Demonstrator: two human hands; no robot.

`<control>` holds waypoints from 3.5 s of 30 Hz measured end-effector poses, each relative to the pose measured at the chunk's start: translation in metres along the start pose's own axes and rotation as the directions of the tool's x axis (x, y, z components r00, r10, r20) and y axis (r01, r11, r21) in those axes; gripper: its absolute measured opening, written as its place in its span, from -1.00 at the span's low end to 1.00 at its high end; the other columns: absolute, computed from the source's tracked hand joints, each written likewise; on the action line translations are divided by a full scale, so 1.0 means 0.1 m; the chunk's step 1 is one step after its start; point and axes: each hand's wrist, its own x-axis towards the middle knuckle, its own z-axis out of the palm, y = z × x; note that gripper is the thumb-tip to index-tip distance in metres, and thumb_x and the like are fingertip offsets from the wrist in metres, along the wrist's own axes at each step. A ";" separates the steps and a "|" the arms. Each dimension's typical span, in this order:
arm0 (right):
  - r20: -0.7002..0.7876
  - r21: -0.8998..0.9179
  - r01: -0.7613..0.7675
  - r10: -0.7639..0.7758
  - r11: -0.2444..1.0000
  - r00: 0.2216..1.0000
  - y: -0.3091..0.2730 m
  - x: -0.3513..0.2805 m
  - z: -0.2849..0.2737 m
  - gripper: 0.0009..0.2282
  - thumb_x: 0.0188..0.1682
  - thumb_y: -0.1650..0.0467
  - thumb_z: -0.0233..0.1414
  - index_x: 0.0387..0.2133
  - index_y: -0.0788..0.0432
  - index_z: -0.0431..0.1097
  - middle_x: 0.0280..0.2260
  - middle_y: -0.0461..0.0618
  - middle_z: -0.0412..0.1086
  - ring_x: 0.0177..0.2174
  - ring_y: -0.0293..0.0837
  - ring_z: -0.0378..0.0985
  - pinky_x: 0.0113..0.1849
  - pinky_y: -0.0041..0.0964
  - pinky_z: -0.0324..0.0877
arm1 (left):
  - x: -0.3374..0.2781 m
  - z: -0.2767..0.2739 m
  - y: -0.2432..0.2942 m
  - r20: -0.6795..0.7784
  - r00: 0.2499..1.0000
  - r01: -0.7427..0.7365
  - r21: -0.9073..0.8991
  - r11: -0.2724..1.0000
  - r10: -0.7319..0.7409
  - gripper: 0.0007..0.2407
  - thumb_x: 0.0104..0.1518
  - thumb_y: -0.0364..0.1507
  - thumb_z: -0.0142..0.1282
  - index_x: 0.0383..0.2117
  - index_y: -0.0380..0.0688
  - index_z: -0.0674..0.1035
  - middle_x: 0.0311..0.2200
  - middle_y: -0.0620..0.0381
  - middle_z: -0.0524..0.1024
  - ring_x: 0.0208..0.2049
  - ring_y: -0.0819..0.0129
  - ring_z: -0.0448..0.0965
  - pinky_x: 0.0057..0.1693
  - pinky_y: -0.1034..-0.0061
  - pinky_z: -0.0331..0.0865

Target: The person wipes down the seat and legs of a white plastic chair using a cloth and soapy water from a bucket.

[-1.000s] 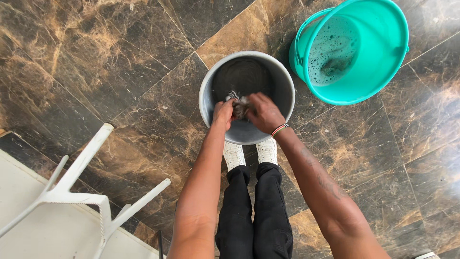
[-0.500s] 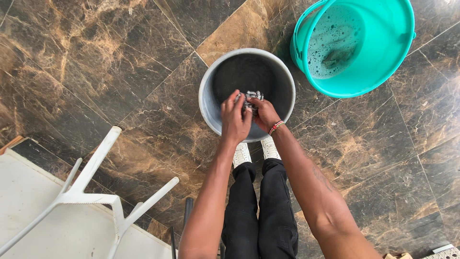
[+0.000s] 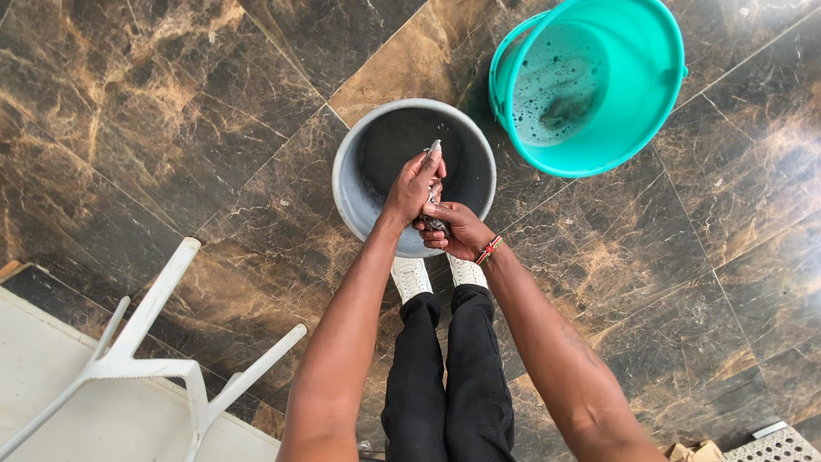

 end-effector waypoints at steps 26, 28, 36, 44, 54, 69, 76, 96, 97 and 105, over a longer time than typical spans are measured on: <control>-0.133 -0.426 -0.076 0.021 0.901 0.991 0.21 0.34 -0.13 -0.90 -0.14 0.56 0.19 -0.56 0.27 0.40 -0.69 0.04 0.34 -0.72 -0.28 0.34 -0.70 -0.50 0.13 | 0.09 -0.13 0.06 -0.151 0.986 -0.008 0.336 0.942 0.063 -0.36 0.39 0.00 -0.24 -0.91 -0.10 0.28 -0.97 0.06 0.19 -0.89 0.34 0.30 -0.63 0.58 0.16; -0.131 -0.500 0.008 -0.084 0.866 0.988 0.26 0.57 -0.27 -0.88 -0.16 0.57 0.22 -0.60 0.29 0.42 -0.76 0.09 0.27 -0.80 -0.24 0.25 -0.76 -0.43 0.06 | 0.08 -0.08 0.22 -0.230 0.967 0.046 0.583 0.811 0.110 -0.36 0.40 -0.10 -0.29 -0.97 -0.06 0.34 -0.96 0.14 0.27 -0.84 0.30 0.39 -0.50 0.49 0.26; -0.167 -0.976 -0.092 -0.415 0.196 0.894 0.23 0.96 -0.38 -0.80 -0.23 0.38 0.06 -0.71 0.29 0.47 -0.67 0.26 0.40 -0.53 0.32 0.53 -0.46 0.09 0.34 | 0.30 -0.02 0.25 -0.462 0.831 0.175 0.747 0.641 0.310 -0.49 0.32 -0.21 -0.22 -0.74 -0.36 0.48 -0.66 -0.30 0.49 -0.40 -0.34 0.57 -0.20 -0.10 0.26; -0.278 -0.949 -0.179 -0.415 0.261 0.866 0.10 0.52 0.02 -0.80 -0.21 0.28 0.16 -0.52 0.20 0.56 -0.48 0.25 0.52 -0.27 0.35 0.60 -0.29 0.18 0.40 | 0.05 -0.06 0.26 -0.397 0.915 0.081 0.360 0.929 0.074 -0.50 0.36 -0.15 -0.22 -0.77 -0.14 0.41 -0.89 0.05 0.34 -0.93 0.33 0.35 -0.71 0.53 0.30; 0.437 -0.145 -0.333 0.362 0.932 0.823 -0.12 0.08 -0.12 -0.68 0.17 0.24 -0.08 -0.50 0.21 0.16 -0.63 -0.27 -0.10 -0.66 -0.47 -0.07 -0.70 -0.68 -0.08 | -0.45 0.29 0.70 0.284 0.949 -0.074 -0.217 0.974 0.135 -0.69 0.18 -0.36 0.27 -0.62 -0.25 0.44 -0.62 -0.08 0.40 -0.54 0.26 0.44 -0.33 0.46 0.32; -0.235 -0.737 -0.090 -0.128 0.670 0.964 0.27 0.67 -0.07 -0.91 -0.16 0.56 0.13 -0.62 0.26 0.40 -0.73 0.10 0.21 -0.69 -0.07 0.24 -0.65 -0.26 0.11 | -0.04 -0.08 0.26 -0.272 0.926 -0.072 0.551 0.831 0.260 -0.46 0.42 -0.29 -0.30 -0.88 -0.04 0.31 -0.95 0.18 0.25 -0.90 0.49 0.24 -0.67 0.63 0.13; -0.307 -0.945 -0.242 -0.336 0.221 0.890 0.32 0.71 0.00 -0.86 -0.14 0.43 0.06 -0.45 0.31 0.50 -0.50 0.28 0.44 -0.37 0.26 0.51 -0.37 0.09 0.41 | 0.12 -0.07 0.16 -0.510 0.692 0.067 0.750 0.658 0.511 -0.52 0.33 -0.36 -0.23 -0.85 -0.27 0.34 -0.84 -0.19 0.27 -0.73 -0.01 0.18 -0.44 0.21 0.19; -0.081 -0.307 -0.063 0.040 0.950 0.996 0.02 0.08 0.37 -0.84 0.04 0.29 -0.11 -0.47 0.07 0.16 -0.61 -0.31 -0.09 -0.68 -0.40 -0.07 -0.67 -0.49 -0.12 | -0.38 -0.09 0.45 -0.273 0.843 -0.269 0.531 0.803 0.463 -0.70 0.43 -0.25 -0.24 -0.31 -0.12 0.53 -0.31 0.03 0.50 -0.21 0.29 0.53 -0.04 0.43 0.42; -0.080 -0.175 -0.178 0.166 0.968 0.983 -0.03 0.07 0.37 -0.80 -0.01 0.23 -0.10 -0.46 0.08 0.14 -0.60 -0.36 -0.13 -0.67 -0.43 -0.11 -0.66 -0.54 -0.19 | -0.46 -0.04 0.52 -0.103 0.820 -0.385 0.629 0.676 0.563 -0.69 0.46 -0.27 -0.25 -0.01 -0.16 0.56 -0.01 -0.08 0.50 0.05 0.12 0.54 0.17 0.25 0.42; 0.163 0.105 -0.382 0.363 0.918 0.918 -0.04 0.03 0.02 -0.68 -0.13 0.15 -0.12 -0.43 0.20 0.23 -0.60 -0.25 -0.16 -0.67 -0.44 -0.15 -0.70 -0.63 -0.18 | -0.64 -0.16 0.54 0.461 0.659 -0.670 0.719 0.186 0.594 -0.67 0.35 -0.18 -0.23 -0.26 0.03 0.64 -0.38 0.20 0.49 -0.30 0.22 0.56 -0.09 0.39 0.44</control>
